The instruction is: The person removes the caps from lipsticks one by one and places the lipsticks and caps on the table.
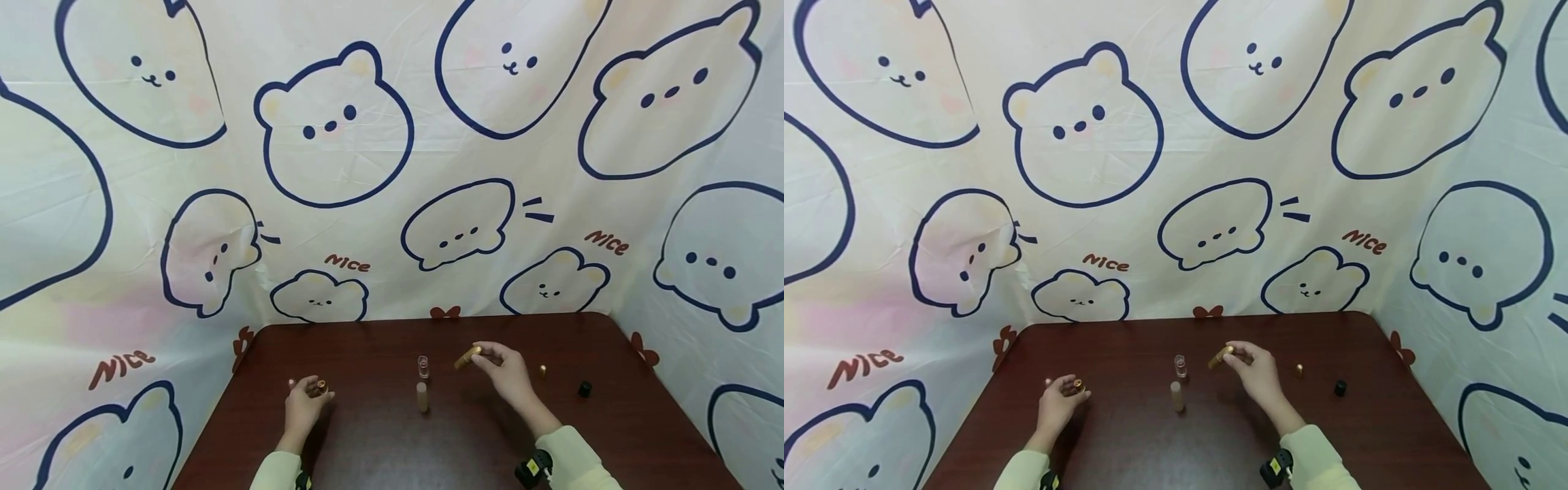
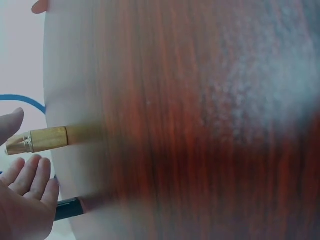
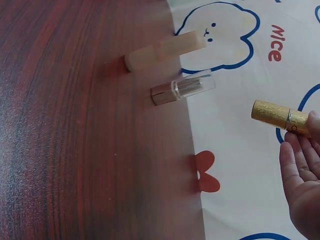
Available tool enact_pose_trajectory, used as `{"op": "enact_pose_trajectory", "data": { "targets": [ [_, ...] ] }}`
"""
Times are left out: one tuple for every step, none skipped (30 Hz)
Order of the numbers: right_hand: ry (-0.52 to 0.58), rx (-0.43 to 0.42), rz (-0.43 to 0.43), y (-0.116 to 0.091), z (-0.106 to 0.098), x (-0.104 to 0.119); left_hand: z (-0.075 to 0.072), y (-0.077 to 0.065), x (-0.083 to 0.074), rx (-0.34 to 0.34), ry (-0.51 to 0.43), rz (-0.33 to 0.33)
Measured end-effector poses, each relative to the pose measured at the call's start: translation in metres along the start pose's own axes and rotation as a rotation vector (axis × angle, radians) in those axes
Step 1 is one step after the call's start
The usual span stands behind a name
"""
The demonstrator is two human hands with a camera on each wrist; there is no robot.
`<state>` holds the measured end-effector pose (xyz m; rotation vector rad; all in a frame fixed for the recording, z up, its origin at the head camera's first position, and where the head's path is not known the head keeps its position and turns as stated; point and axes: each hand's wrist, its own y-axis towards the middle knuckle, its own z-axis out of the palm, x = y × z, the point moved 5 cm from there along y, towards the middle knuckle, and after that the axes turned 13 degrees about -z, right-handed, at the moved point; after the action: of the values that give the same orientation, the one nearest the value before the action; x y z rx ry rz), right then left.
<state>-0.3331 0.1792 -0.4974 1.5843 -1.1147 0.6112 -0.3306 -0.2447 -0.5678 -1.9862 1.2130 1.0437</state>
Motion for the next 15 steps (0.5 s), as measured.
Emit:
{"op": "enact_pose_trajectory", "data": {
  "targets": [
    [0.012,-0.009,-0.002,0.000,-0.001,0.001,0.000,0.000,0.000,0.002,-0.001,0.004],
    [0.022,-0.018,-0.003,0.001,-0.002,0.002,-0.001,0.000,-0.001,0.005,-0.002,0.008],
    [0.033,-0.027,0.001,0.001,-0.002,0.002,-0.001,0.000,-0.001,0.005,-0.001,0.012],
    [0.044,-0.033,0.001,0.002,-0.003,0.003,-0.001,0.000,-0.002,0.007,-0.002,0.016],
    [0.060,-0.042,0.006,0.003,-0.004,0.004,-0.002,0.000,-0.003,0.009,-0.002,0.020],
    [0.072,-0.049,0.012,0.003,-0.005,0.005,-0.002,0.000,-0.003,0.010,-0.003,0.024],
    [0.084,-0.054,0.016,0.003,-0.006,0.006,-0.003,0.000,-0.004,0.012,-0.006,0.027],
    [0.092,-0.056,0.017,0.004,-0.006,0.007,-0.003,0.000,-0.005,0.013,-0.007,0.031],
    [0.106,-0.060,0.022,0.004,-0.007,0.009,-0.004,0.000,-0.006,0.013,-0.010,0.035],
    [0.121,-0.062,0.028,0.005,-0.008,0.010,-0.004,0.000,-0.007,0.014,-0.010,0.039],
    [0.136,-0.066,0.035,0.005,-0.008,0.011,-0.004,-0.001,-0.008,0.013,-0.009,0.044],
    [0.149,-0.067,0.039,0.005,-0.009,0.012,-0.004,-0.001,-0.009,0.014,-0.008,0.049],
    [0.165,-0.067,0.040,0.005,-0.009,0.013,-0.005,-0.001,-0.010,0.013,-0.007,0.056],
    [0.180,-0.067,0.041,0.005,-0.010,0.015,-0.005,-0.001,-0.011,0.011,-0.005,0.062],
    [0.195,-0.069,0.045,0.006,-0.010,0.016,-0.005,-0.001,-0.012,0.008,-0.004,0.068]
  ]
}}
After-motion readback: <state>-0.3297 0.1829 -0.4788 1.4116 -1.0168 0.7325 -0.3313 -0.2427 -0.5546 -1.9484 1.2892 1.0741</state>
